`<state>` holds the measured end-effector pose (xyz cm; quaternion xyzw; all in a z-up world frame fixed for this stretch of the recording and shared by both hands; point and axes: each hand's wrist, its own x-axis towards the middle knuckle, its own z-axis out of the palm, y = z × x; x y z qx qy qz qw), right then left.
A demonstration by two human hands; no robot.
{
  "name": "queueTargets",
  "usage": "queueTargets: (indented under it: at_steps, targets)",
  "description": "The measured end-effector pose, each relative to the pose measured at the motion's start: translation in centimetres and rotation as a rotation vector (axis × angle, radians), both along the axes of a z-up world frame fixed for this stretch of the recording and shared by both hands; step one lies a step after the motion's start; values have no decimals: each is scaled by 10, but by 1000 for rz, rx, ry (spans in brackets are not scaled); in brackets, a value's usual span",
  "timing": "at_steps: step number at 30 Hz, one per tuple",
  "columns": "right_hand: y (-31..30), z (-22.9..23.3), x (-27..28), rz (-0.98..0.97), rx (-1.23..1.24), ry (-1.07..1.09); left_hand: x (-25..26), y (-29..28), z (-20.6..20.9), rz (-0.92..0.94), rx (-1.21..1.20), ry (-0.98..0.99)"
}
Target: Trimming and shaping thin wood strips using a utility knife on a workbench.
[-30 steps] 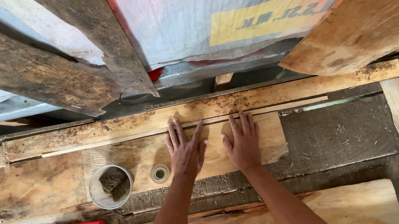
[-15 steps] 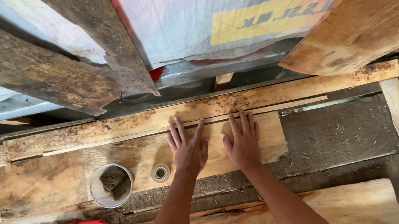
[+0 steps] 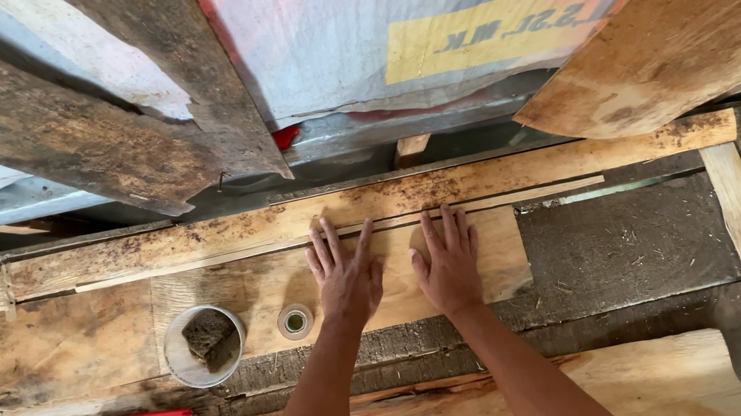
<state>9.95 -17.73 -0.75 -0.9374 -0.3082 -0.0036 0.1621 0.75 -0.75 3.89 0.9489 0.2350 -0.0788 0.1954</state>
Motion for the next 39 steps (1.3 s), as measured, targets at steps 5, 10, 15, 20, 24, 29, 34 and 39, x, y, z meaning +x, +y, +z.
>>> queueTargets:
  at_steps: [5, 10, 15, 20, 24, 29, 34, 39]
  targets:
    - [1, 7, -1, 1, 8, 4, -1, 1, -14, 1, 16, -29]
    - [1, 9, -3, 1, 33, -5, -2, -1, -14, 12, 32, -35]
    - [0, 1, 0, 0, 12, -11, -3, 0, -19, 8, 69, -57]
    - [-3, 0, 0, 30, 26, -47, -3, 1, -31, 30, 34, -31]
    - [-4, -5, 0, 25, 85, -38, -6, 2, -35, 40, 77, -104]
    - [-5, -6, -1, 48, 90, -50, -6, -1, -18, 61, 42, -90]
    - [-7, -5, -3, 59, 107, -49, -6, -2, -26, 58, 38, -106]
    - [-2, 2, -4, 45, 82, -36, -7, -2, -13, 67, 44, -140]
